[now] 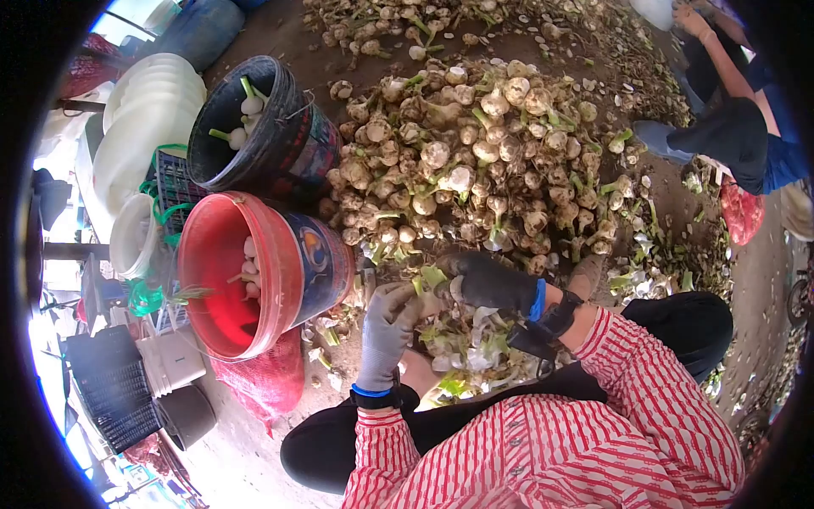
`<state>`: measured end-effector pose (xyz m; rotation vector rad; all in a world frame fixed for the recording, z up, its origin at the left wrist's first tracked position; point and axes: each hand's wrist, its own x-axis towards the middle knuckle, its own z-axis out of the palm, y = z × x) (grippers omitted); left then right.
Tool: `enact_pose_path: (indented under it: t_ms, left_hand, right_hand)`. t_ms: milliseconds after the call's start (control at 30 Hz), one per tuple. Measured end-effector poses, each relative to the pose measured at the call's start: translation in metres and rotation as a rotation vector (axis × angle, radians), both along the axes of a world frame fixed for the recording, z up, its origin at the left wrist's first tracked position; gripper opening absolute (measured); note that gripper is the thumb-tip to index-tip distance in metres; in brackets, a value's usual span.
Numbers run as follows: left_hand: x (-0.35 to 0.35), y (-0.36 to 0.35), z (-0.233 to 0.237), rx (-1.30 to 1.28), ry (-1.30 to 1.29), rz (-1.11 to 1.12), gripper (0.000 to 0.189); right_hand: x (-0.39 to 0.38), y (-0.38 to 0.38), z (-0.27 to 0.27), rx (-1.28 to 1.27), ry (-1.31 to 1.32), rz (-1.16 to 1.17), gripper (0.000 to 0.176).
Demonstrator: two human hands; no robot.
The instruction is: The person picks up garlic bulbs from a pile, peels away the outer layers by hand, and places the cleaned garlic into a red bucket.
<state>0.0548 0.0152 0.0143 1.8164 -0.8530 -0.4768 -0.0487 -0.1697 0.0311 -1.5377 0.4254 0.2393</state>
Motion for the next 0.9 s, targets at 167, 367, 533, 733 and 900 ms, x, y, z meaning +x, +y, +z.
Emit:
enact_pose_path:
  t_ms: [167, 367, 533, 733, 900]
  left_hand:
    - [0.000, 0.001, 0.011, 0.172, 0.536, -0.035, 0.026]
    - [-0.013, -0.003, 0.009, -0.647, 1.397, 0.190, 0.026]
    - [-0.006, 0.009, -0.042, -0.635, 1.536, 0.451, 0.027]
    - [-0.009, 0.003, -0.018, -0.533, 1.503, 0.600, 0.031]
    - [-0.010, -0.002, 0.001, -0.423, 1.270, 0.665, 0.026]
  right_hand:
    - [-0.005, 0.002, -0.023, 0.031, -0.114, 0.057, 0.033]
    - [-0.011, 0.018, -0.015, 0.337, -0.107, 0.045, 0.023]
    - [0.007, 0.013, 0.022, 0.803, -0.648, -0.075, 0.038]
    - [0.010, -0.007, 0.015, -0.147, -0.233, 0.354, 0.052]
    - [0.017, 0.033, -0.062, 0.242, -0.064, -0.087, 0.044]
